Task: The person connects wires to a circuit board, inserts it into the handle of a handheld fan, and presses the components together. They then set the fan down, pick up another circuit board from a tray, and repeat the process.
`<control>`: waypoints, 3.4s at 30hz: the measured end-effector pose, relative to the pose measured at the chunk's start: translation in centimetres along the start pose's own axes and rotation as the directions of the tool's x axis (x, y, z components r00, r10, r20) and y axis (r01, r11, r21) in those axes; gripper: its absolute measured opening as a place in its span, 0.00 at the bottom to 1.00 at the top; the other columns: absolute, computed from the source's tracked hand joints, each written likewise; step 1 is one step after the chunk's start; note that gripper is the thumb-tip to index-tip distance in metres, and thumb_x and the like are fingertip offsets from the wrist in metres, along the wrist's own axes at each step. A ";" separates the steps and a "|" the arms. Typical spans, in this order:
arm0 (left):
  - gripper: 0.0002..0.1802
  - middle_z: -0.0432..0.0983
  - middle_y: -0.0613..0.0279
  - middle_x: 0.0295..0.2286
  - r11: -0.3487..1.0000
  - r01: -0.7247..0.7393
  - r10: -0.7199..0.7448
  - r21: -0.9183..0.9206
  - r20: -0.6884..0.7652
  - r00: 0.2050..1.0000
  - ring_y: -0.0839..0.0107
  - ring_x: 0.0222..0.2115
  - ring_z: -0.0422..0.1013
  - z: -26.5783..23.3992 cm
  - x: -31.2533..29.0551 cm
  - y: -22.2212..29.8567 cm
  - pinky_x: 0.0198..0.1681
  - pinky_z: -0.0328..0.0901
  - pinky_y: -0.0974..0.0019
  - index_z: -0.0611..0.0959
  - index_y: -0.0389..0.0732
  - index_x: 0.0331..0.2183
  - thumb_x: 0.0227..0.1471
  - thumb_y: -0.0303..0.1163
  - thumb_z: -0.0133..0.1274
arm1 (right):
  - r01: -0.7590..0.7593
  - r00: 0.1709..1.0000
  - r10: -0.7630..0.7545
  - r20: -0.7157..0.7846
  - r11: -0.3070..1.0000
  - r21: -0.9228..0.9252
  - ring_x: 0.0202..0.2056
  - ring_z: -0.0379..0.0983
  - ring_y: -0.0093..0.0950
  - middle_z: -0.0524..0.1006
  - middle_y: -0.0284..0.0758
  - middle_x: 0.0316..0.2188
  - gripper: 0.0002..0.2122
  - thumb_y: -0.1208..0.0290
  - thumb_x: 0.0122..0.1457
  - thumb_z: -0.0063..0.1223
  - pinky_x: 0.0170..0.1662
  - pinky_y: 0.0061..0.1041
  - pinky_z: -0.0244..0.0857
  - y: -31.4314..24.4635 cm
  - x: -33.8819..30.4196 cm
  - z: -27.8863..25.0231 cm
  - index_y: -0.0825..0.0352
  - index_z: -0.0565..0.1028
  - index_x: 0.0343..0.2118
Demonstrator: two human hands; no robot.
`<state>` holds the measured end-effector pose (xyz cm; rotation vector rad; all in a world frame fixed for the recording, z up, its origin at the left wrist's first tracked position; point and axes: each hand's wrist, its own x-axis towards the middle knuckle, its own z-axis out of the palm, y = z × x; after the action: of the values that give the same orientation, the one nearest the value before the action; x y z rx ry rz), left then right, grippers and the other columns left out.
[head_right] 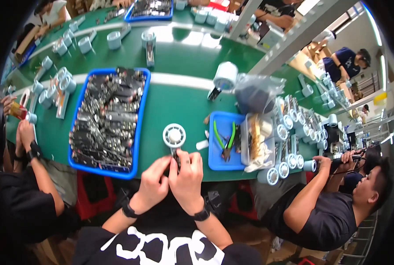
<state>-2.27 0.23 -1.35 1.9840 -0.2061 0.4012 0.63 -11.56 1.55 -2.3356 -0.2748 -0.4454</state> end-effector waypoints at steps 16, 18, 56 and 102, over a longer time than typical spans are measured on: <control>0.26 0.78 0.40 0.44 0.996 -0.067 0.071 -0.053 0.072 0.995 0.44 0.44 0.75 -0.3 1.2 -0.3 0.50 0.71 0.53 0.79 0.28 0.46 0.40 0.16 0.48 | -0.047 0.993 0.056 -0.107 0.996 0.081 0.39 0.68 0.45 0.70 0.45 0.37 0.11 0.81 0.54 0.56 0.43 0.40 0.64 0.8 0.4 1.5 0.69 0.74 0.41; 0.25 0.78 0.40 0.44 0.997 -0.059 0.063 -0.046 0.090 0.994 0.45 0.43 0.76 -1.1 0.8 -1.1 0.49 0.71 0.54 0.79 0.28 0.46 0.40 0.15 0.47 | -0.066 0.994 0.074 -0.074 0.992 0.103 0.41 0.67 0.46 0.70 0.46 0.39 0.11 0.81 0.54 0.56 0.45 0.41 0.64 0.7 0.5 2.4 0.69 0.73 0.41; 0.30 0.79 0.47 0.44 0.467 0.433 -0.332 -0.771 0.301 0.894 0.60 0.45 0.77 -1.3 1.4 3.7 0.53 0.71 0.57 0.72 0.27 0.52 0.44 0.12 0.59 | -0.308 0.886 0.088 0.456 0.846 0.435 0.26 0.76 0.34 0.76 0.40 0.25 0.14 0.66 0.61 0.59 0.33 0.30 0.68 0.0 -2.7 -6.6 0.71 0.72 0.43; 0.12 0.77 0.48 0.29 0.972 -0.199 0.210 -0.124 0.076 0.975 0.48 0.29 0.73 2.6 1.2 -1.2 0.32 0.67 0.53 0.80 0.32 0.33 0.47 0.27 0.62 | -0.419 0.871 0.397 -0.290 0.908 -0.013 0.41 0.79 0.49 0.80 0.54 0.35 0.12 0.76 0.59 0.46 0.44 0.42 0.76 7.9 32.7 18.3 0.80 0.73 0.41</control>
<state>-0.30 -1.57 -2.94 1.8738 -0.4834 0.4231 37.49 -2.13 -2.90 -2.2815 0.3766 -0.5724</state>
